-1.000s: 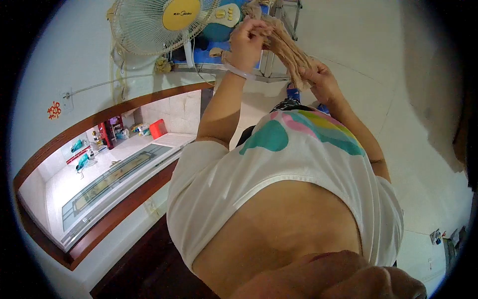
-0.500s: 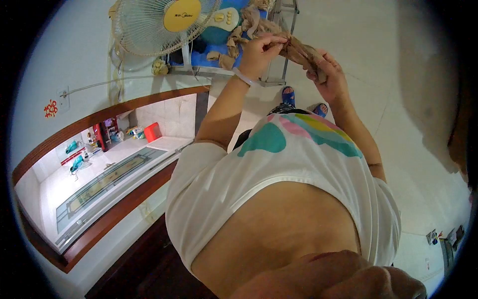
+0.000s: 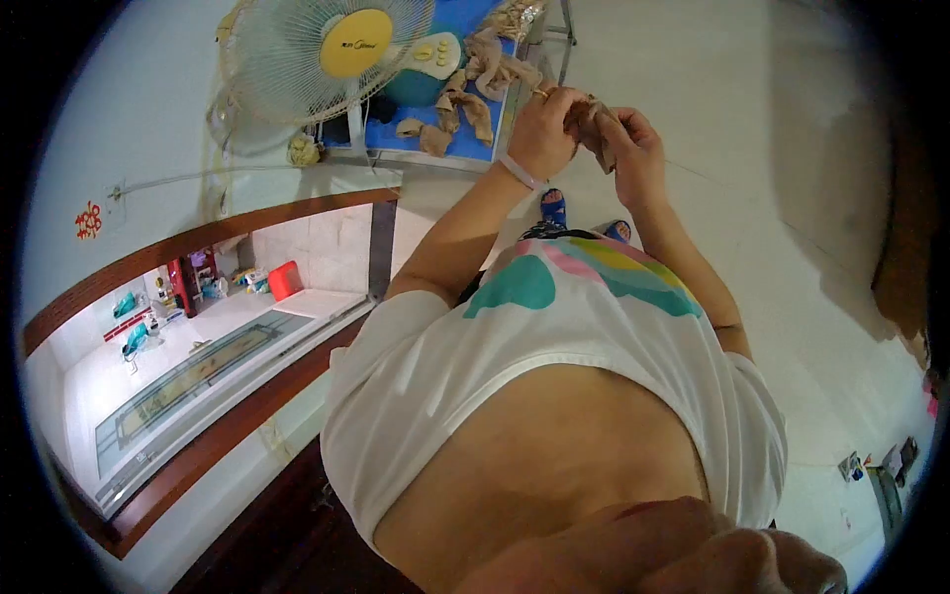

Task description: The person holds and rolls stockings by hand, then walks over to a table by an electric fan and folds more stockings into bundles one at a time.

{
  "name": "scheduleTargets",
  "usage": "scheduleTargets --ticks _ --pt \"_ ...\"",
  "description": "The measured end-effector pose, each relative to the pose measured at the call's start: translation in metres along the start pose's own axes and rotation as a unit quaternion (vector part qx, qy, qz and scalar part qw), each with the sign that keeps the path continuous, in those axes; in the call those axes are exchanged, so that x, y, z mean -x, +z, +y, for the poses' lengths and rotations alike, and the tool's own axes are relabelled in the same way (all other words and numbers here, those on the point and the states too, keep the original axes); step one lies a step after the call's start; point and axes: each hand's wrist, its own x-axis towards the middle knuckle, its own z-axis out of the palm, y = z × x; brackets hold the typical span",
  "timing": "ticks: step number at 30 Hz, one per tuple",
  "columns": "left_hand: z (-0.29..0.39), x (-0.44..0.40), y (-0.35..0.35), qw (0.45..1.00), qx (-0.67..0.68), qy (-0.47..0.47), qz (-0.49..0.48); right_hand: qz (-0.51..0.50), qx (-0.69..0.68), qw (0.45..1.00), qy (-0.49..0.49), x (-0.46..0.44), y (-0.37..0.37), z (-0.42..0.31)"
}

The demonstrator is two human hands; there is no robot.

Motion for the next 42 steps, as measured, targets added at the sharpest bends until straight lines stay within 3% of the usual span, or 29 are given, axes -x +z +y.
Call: scheduleTargets --ticks 1,2,3,4,7,10,13,16,18,19,22,25,28,29,32,34,37,40,42 --pt "0.003 -0.001 0.001 0.997 0.068 -0.018 -0.013 -0.008 -0.006 1.000 -0.003 0.000 -0.001 -0.001" --pt "0.004 -0.001 0.001 0.960 0.253 -0.118 -0.034 -0.001 -0.011 1.000 -0.011 -0.001 -0.002 -0.001" --pt "0.004 -0.001 0.000 0.878 0.425 -0.214 -0.053 0.006 -0.016 1.000 -0.018 -0.003 -0.005 -0.002" --pt "0.005 -0.001 -0.002 0.756 0.577 -0.300 -0.069 0.012 -0.022 0.999 -0.025 -0.004 -0.007 -0.002" --pt "0.009 -0.004 -0.017 0.684 0.617 -0.384 -0.062 -0.035 -0.107 0.994 0.007 -0.006 -0.014 -0.011" --pt "-0.006 0.002 -0.014 0.611 0.654 -0.426 -0.132 -0.087 -0.134 0.987 0.019 -0.007 -0.018 -0.010" --pt "-0.002 0.006 -0.012 0.589 0.649 -0.463 -0.137 -0.091 -0.109 0.990 0.017 -0.008 -0.020 -0.013" --pt "-0.011 0.007 -0.006 0.642 0.634 -0.424 -0.076 -0.116 0.011 0.991 0.070 -0.015 -0.032 -0.016" --pt "-0.021 0.004 -0.006 0.885 0.332 -0.319 -0.077 -0.068 0.184 0.981 0.004 -0.025 -0.036 -0.004" --pt "-0.023 0.003 -0.005 0.954 0.157 -0.244 -0.073 -0.043 0.268 0.962 -0.030 -0.030 -0.038 0.002" --pt "-0.016 -0.002 0.000 0.995 -0.028 -0.074 -0.052 -0.029 0.298 0.954 -0.030 -0.034 -0.032 0.012" --pt "-0.004 -0.002 0.015 0.998 -0.061 0.011 0.022 0.021 0.315 0.949 -0.022 -0.038 -0.025 0.018" --pt "-0.001 0.003 0.028 0.997 0.008 -0.078 -0.023 0.055 0.242 0.968 -0.020 -0.036 -0.015 0.019" --pt "-0.001 0.004 0.028 0.985 0.107 -0.129 -0.047 0.047 0.186 0.981 -0.009 -0.036 -0.017 0.018" --pt "0.000 0.007 0.021 0.895 0.350 -0.262 -0.095 0.028 0.015 0.999 0.033 -0.033 -0.019 0.008" --pt "-0.001 0.009 0.017 0.827 0.445 -0.332 -0.091 0.022 -0.096 0.992 0.076 -0.024 -0.015 -0.010" --pt "0.007 0.006 0.003 0.783 0.505 -0.361 -0.042 -0.043 -0.191 0.979 0.062 -0.023 -0.023 -0.008" --pt "0.005 0.005 0.000 0.723 0.566 -0.396 0.003 -0.057 -0.118 0.991 0.031 -0.022 -0.022 0.000" --pt "0.004 0.006 0.001 0.716 0.579 -0.390 0.007 -0.044 -0.103 0.994 0.018 -0.021 -0.022 0.006"
